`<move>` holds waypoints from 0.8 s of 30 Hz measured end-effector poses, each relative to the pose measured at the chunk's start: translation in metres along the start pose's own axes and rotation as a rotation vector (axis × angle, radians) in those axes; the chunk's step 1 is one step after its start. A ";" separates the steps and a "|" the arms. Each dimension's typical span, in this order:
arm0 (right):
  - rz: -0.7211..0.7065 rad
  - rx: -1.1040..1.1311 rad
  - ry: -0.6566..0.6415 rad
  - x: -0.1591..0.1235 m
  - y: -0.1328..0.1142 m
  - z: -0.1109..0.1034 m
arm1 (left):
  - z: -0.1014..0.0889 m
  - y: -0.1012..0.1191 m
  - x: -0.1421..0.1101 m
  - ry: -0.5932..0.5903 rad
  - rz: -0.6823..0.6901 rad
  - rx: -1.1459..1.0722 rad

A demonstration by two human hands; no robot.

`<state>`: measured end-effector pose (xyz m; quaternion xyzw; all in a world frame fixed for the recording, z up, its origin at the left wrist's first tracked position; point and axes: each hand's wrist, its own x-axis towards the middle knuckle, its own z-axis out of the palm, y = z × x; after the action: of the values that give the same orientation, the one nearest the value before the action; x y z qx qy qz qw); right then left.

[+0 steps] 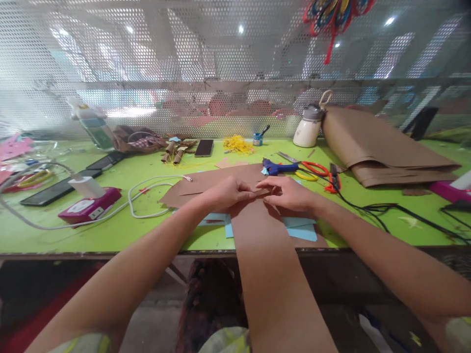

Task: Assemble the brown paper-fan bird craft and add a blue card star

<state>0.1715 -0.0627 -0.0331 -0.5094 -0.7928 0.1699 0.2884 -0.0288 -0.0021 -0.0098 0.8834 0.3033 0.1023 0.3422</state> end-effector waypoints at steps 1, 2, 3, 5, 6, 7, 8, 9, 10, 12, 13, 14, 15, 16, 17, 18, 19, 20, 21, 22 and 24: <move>0.020 0.042 -0.017 0.000 -0.001 0.000 | 0.000 0.001 0.000 0.006 0.005 -0.002; 0.029 0.076 -0.026 0.001 -0.002 0.001 | 0.000 0.001 0.000 0.013 0.017 -0.004; 0.038 0.099 -0.027 0.001 -0.002 0.002 | 0.001 0.001 0.001 0.019 0.032 -0.005; 0.073 0.142 -0.007 0.003 0.000 0.005 | 0.002 0.000 0.001 0.030 0.052 -0.005; 0.102 0.181 0.005 0.003 0.002 0.007 | 0.002 -0.001 0.002 0.034 0.052 -0.007; 0.133 0.242 0.011 0.004 0.004 0.008 | 0.003 -0.002 0.002 0.034 0.047 -0.011; 0.162 0.323 0.006 0.004 0.007 0.009 | 0.003 -0.002 0.003 0.034 0.041 -0.017; 0.187 0.414 -0.006 0.004 0.009 0.010 | 0.003 -0.002 0.003 0.033 0.037 -0.024; 0.205 0.498 -0.018 0.004 0.010 0.011 | 0.004 -0.002 0.003 0.032 0.035 -0.029; 0.223 0.617 -0.014 0.004 0.011 0.012 | 0.004 -0.002 0.004 0.035 0.042 -0.028; 0.227 0.652 0.001 0.004 0.010 0.012 | 0.004 -0.001 0.003 0.041 0.045 -0.023; 0.229 0.676 0.017 0.004 0.009 0.012 | 0.004 -0.001 0.003 0.050 0.048 -0.015; 0.232 0.692 0.031 0.004 0.008 0.012 | 0.003 0.000 0.003 0.058 0.052 -0.006; 0.235 0.697 0.039 0.004 0.008 0.011 | 0.003 0.001 0.002 0.066 0.056 0.001; 0.237 0.695 0.042 0.004 0.007 0.011 | 0.003 0.001 0.002 0.072 0.060 0.004; 0.238 0.686 0.040 0.004 0.007 0.011 | 0.003 0.002 0.001 0.075 0.064 0.004; 0.235 0.675 0.037 0.004 0.007 0.010 | 0.004 0.002 0.001 0.075 0.068 0.000; 0.230 0.660 0.036 0.004 0.008 0.009 | 0.004 0.002 0.001 0.077 0.073 -0.006; 0.223 0.641 0.033 0.004 0.009 0.009 | 0.004 0.002 0.000 0.080 0.077 -0.012; 0.212 0.621 0.028 0.004 0.009 0.008 | 0.005 0.002 0.000 0.084 0.082 -0.016; 0.177 0.573 0.002 0.004 0.011 0.008 | 0.006 0.002 0.001 0.085 0.093 -0.024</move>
<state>0.1729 -0.0542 -0.0437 -0.4742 -0.6649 0.4109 0.4053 -0.0251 -0.0057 -0.0128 0.8873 0.2748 0.1590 0.3345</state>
